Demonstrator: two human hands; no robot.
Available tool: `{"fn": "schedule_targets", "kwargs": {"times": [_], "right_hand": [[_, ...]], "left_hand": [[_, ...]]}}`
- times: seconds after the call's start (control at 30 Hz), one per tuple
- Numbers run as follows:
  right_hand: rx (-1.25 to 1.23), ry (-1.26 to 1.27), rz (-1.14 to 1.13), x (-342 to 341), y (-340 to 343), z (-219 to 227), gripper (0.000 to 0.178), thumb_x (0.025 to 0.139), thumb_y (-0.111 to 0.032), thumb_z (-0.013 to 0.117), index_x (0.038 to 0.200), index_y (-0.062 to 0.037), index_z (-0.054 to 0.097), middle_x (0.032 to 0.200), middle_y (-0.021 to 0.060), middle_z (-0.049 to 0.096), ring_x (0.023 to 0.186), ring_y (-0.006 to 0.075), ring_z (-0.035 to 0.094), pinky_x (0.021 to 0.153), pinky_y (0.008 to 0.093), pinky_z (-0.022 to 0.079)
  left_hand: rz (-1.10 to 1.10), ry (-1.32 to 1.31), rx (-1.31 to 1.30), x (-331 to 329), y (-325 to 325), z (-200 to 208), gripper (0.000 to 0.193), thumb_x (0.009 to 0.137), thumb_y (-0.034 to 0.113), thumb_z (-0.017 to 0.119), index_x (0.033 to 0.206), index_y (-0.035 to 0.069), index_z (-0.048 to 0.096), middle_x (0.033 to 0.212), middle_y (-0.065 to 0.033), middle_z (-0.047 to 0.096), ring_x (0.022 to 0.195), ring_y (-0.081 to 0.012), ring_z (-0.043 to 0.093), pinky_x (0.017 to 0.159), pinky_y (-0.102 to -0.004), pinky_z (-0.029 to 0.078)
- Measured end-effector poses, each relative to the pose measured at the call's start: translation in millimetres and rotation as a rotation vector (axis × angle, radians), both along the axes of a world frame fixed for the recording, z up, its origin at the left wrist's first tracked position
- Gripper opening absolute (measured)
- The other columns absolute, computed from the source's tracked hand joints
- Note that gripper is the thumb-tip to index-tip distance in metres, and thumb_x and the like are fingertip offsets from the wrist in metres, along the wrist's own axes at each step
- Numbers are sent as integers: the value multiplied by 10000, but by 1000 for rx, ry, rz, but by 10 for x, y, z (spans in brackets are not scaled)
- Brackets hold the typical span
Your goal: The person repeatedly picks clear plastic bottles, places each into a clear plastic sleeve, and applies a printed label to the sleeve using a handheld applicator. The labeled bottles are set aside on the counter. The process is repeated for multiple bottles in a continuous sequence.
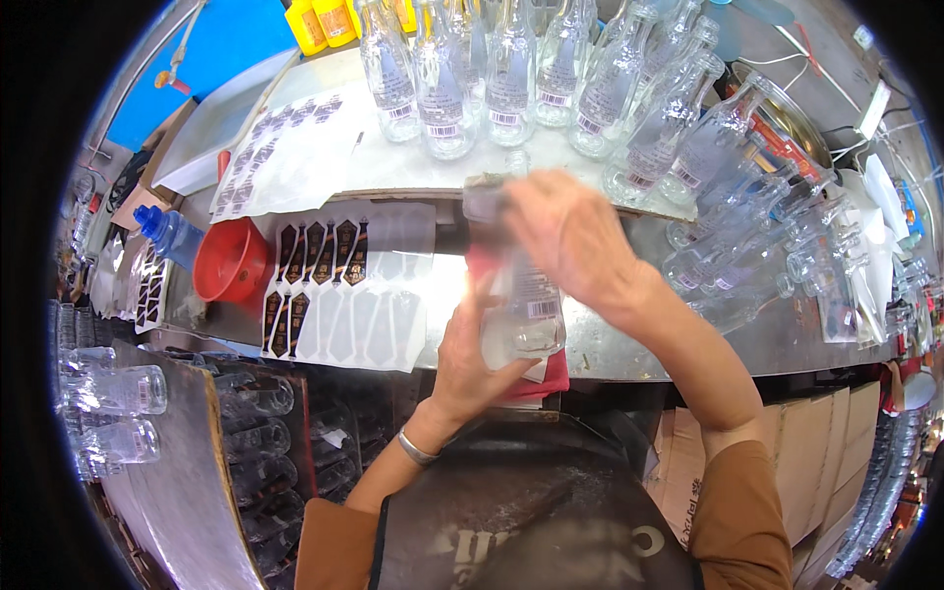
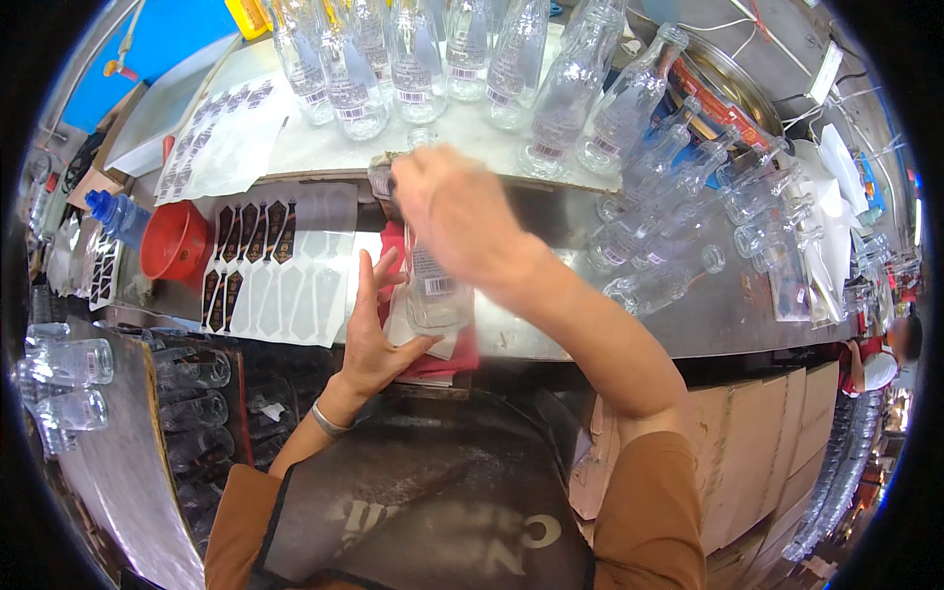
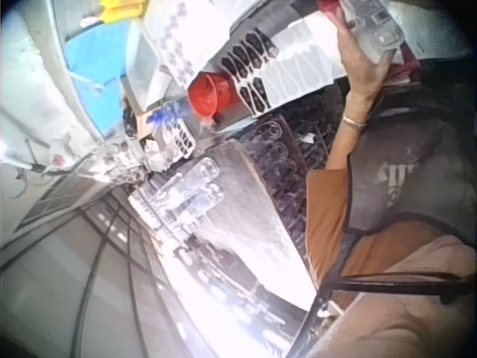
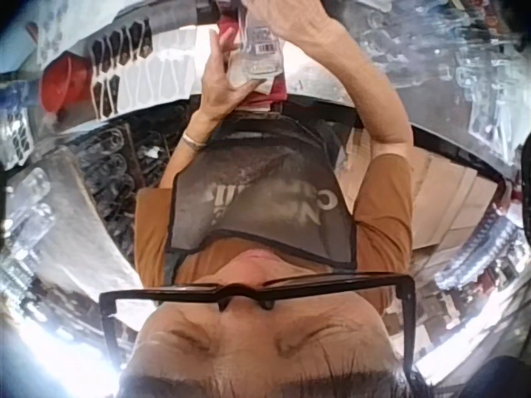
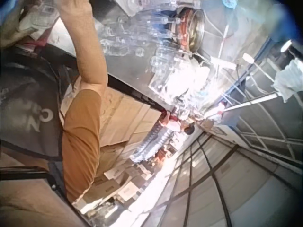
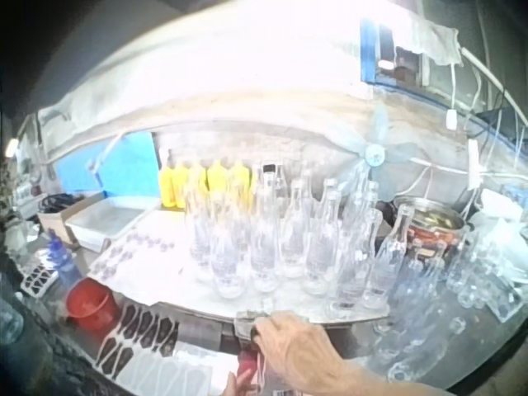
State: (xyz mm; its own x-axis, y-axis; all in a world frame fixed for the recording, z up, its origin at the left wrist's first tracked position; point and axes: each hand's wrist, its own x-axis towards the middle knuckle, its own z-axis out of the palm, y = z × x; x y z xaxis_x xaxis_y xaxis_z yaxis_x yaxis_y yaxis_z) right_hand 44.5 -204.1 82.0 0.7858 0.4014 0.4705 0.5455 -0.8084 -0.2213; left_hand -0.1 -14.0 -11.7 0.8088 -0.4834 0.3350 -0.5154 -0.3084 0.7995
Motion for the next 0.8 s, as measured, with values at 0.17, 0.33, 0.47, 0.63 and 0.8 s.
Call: {"fn": "schedule_targets", "kwargs": {"times": [0.17, 0.33, 0.47, 0.63, 0.8], "right_hand": [[-94, 127, 285, -460, 189, 42, 158, 755, -133, 661, 876, -33, 641, 876, 128, 638, 905, 296, 644, 854, 448, 531], [47, -138, -56, 107, -253, 86, 86, 825, -128, 661, 848, -53, 625, 840, 106, 637, 844, 298, 633, 730, 432, 535], [115, -33, 306, -558, 57, -176, 112, 775, -141, 654, 756, -74, 566, 791, 84, 595, 838, 242, 608, 779, 385, 508], [349, -100, -51, 82, -351, -115, 141, 818, -146, 672, 793, -43, 580, 800, 128, 623, 775, 330, 625, 691, 435, 519], [273, 0, 343, -668, -99, -292, 157, 773, -126, 707, 803, -74, 562, 845, 103, 598, 827, 294, 612, 750, 426, 525]], "left_hand": [[44, 4, -96, -42, -41, -80, 1310, 701, 101, 892, 1581, -40, -68, 1472, -271, 452, 1153, -308, 600, 997, -404, 500], [23, 55, -106, -86, -39, -9, 1281, 719, 57, 868, 1583, -25, -74, 1442, -244, 501, 1143, -295, 616, 990, -397, 509], [-26, 29, -140, -56, 5, -36, 1277, 719, 42, 860, 1589, -9, -74, 1443, -257, 503, 1180, -320, 616, 1014, -402, 502], [-27, 143, -99, -76, 26, -13, 1215, 760, -13, 803, 1597, 8, -78, 1458, -257, 492, 1274, -329, 566, 1086, -409, 449], [-106, 234, -130, -16, 149, -89, 1145, 780, -17, 781, 1612, 14, -4, 1474, -234, 500, 1330, -304, 525, 1129, -404, 386]]}}
